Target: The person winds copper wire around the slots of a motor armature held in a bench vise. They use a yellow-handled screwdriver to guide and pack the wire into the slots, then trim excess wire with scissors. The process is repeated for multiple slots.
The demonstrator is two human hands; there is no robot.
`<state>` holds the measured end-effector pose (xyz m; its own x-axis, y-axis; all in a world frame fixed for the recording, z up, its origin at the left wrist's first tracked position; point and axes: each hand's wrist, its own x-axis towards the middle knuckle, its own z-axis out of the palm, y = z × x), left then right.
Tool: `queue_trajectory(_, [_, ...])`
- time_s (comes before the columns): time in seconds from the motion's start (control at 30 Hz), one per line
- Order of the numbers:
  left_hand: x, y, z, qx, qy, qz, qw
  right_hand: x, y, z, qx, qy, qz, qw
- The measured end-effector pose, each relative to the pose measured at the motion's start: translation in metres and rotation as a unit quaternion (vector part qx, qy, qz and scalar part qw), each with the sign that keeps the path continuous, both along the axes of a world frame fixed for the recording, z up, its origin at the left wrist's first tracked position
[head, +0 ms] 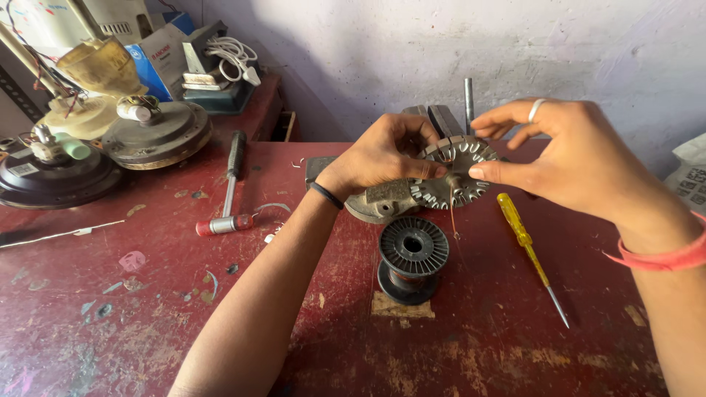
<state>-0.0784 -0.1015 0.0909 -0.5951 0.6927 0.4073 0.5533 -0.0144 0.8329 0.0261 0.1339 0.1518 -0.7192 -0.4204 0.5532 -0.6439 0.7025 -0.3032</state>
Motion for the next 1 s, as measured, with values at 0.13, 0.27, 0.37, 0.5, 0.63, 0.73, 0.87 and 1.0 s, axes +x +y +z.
queue_trajectory(0.13, [-0.003,0.002,-0.001,0.007,-0.007,-0.008,1.000,-0.019,0.007,-0.018,-0.053,-0.059,0.026,0.997])
queue_trajectory(0.27, [-0.009,0.003,-0.003,0.000,0.011,-0.001,1.000,-0.035,0.009,-0.034,-0.112,-0.076,0.084,0.987])
queue_trajectory(0.37, [-0.010,0.003,-0.004,0.006,0.008,-0.006,1.000,-0.045,0.008,-0.046,-0.247,-0.187,0.112,0.944])
queue_trajectory(0.5, [-0.011,0.004,-0.004,0.018,0.004,-0.014,1.000,-0.054,0.010,-0.055,-0.290,-0.221,0.169,0.916])
queue_trajectory(0.63, [-0.011,0.004,-0.005,0.012,-0.005,-0.013,1.000,-0.059,0.011,-0.062,-0.301,-0.234,0.172,0.908])
queue_trajectory(0.73, [-0.012,0.004,-0.005,0.011,-0.002,-0.017,1.000,-0.061,0.011,-0.063,-0.308,-0.245,0.179,0.901])
queue_trajectory(0.87, [-0.012,0.002,-0.005,0.018,-0.009,-0.024,1.000,-0.062,0.010,-0.063,-0.308,-0.258,0.174,0.899])
queue_trajectory(1.0, [-0.013,0.001,-0.006,0.019,-0.008,-0.028,0.999,-0.061,0.009,-0.063,-0.296,-0.256,0.168,0.905])
